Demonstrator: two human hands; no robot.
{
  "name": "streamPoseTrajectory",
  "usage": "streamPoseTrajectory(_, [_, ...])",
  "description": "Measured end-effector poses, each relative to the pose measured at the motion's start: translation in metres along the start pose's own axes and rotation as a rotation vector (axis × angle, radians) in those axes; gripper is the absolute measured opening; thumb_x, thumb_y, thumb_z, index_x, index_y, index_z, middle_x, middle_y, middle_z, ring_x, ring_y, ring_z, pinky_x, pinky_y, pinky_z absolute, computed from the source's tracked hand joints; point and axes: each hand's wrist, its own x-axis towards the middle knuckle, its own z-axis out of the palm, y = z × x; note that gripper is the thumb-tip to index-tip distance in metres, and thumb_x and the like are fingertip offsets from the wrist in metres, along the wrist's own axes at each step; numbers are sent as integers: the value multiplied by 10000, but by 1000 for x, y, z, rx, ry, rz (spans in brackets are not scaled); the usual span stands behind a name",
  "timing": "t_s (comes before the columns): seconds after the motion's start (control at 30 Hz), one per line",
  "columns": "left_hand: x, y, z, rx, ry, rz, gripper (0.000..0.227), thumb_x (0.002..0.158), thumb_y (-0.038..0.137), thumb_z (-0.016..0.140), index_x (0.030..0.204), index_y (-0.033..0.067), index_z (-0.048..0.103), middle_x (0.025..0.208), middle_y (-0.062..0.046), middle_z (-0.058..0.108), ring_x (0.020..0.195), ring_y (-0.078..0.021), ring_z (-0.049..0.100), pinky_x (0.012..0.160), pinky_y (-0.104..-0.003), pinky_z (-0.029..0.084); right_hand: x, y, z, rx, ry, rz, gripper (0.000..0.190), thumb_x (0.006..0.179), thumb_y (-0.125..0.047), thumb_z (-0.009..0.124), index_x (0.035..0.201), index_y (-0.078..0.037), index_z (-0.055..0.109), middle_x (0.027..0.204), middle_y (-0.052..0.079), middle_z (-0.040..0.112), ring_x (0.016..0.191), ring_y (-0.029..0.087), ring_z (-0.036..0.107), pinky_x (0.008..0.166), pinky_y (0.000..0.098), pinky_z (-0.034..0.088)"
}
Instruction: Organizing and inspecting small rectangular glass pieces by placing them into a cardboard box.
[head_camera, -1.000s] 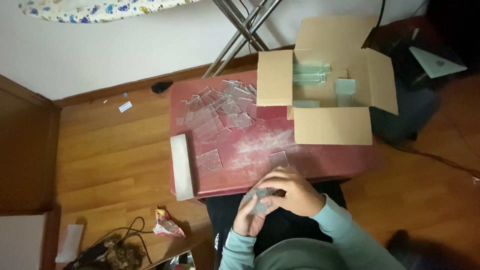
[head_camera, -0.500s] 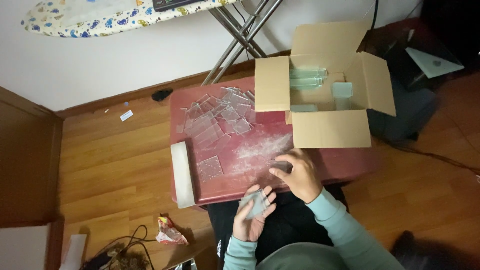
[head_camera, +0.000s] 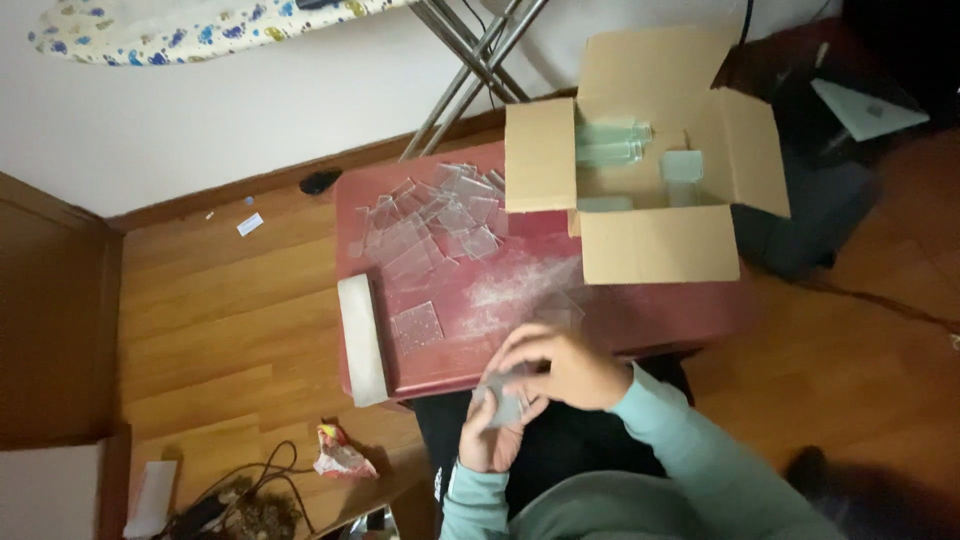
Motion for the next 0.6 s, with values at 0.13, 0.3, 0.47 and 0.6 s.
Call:
streamPoseTrajectory(0.13, [-5, -8, -41, -92, -30, -63, 694, 1103, 261, 698, 1661, -17, 391, 1631, -367, 505, 1428, -465, 628, 1143, -498, 615, 17, 37, 2, 206, 255, 162, 316, 937, -75, 827, 1233, 36, 821, 1137, 102, 887, 884, 149, 799, 774, 295, 673])
streamPoseTrajectory(0.3, [-7, -9, -48, 49, 61, -112, 889, 987, 537, 713, 1616, -42, 470, 1440, -400, 683, 1308, -463, 734, 1040, -557, 660, 56, 80, -8, -534, 353, 195, 283, 894, -334, 952, 1149, -223, 902, 1082, 22, 867, 1001, 247, 819, 901, 369, 635])
streamPoseTrajectory(0.47, [-2, -1, -7, 136, 178, -42, 797, 1065, 527, 609, 1597, -58, 509, 1409, -313, 723, 1325, -421, 733, 1128, -559, 620, 54, 86, -2, -643, 422, 70, 399, 868, -365, 967, 1211, -188, 867, 1251, 44, 709, 1164, 289, 675, 990, 412, 569])
streamPoseTrajectory(0.6, [-4, 1, -5, 119, 329, -16, 718, 1096, 455, 584, 1608, -40, 490, 1414, -301, 711, 1282, -459, 740, 1175, -658, 560, 22, 22, -2, -333, 195, -220, 278, 938, -291, 888, 1199, -198, 863, 1173, 25, 795, 1115, 287, 765, 994, 404, 566])
